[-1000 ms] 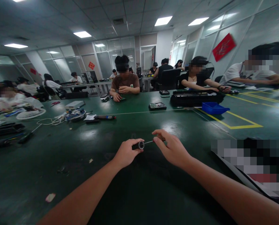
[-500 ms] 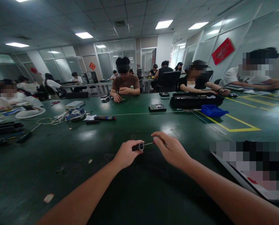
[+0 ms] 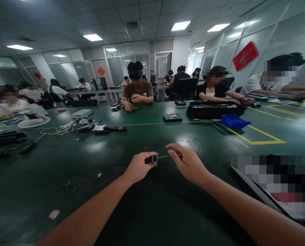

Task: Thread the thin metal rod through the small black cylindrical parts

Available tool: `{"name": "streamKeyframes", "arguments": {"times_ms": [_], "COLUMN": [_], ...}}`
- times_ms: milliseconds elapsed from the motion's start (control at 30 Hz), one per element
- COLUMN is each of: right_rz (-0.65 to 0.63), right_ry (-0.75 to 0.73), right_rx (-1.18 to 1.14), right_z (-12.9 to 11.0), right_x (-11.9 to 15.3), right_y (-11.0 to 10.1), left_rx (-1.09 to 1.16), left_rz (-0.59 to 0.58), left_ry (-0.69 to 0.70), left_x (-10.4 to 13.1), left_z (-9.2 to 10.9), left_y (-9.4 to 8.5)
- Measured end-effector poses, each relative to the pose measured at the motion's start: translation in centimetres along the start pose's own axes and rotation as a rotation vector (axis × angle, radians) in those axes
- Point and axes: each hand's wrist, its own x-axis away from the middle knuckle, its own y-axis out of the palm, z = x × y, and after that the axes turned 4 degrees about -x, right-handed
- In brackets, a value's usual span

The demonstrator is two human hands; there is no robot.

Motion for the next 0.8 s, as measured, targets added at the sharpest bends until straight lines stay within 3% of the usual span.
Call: {"name": "streamKeyframes", "arguments": {"times_ms": [133,367,567,700,800], "right_rz": [0.013,0.006,0.060,-0.002,0.031], "right_ry": [-0.064,0.000,-0.065,-0.007,0.002], "right_rx": [-0.033,-0.018,-0.082,-0.031,-0.020], "right_z": [-0.19,-0.36,0.09,0.06,0.01], "right_x": [0.15,-0.07,0.06,-0.03,-0.01], "right_y": [0.01,-0.04,0.17,0.01,0.11], "left_rx": [0.010,-0.002,-0.003,-0.001,-0.002], "left_rz": [0.008,-0.004,0.010,0.005,-0.001], "left_ry": [0.001,0.003,-0.001,-0.019,-0.015], "left_x": [-0.07,-0.01,-0.08,-0.09,-0.07], "left_z": [-0.23,-0.13,0.02,-0.01,-0.01], "left_y": [0.09,0.17,0.06,-0.02,0.02]}}
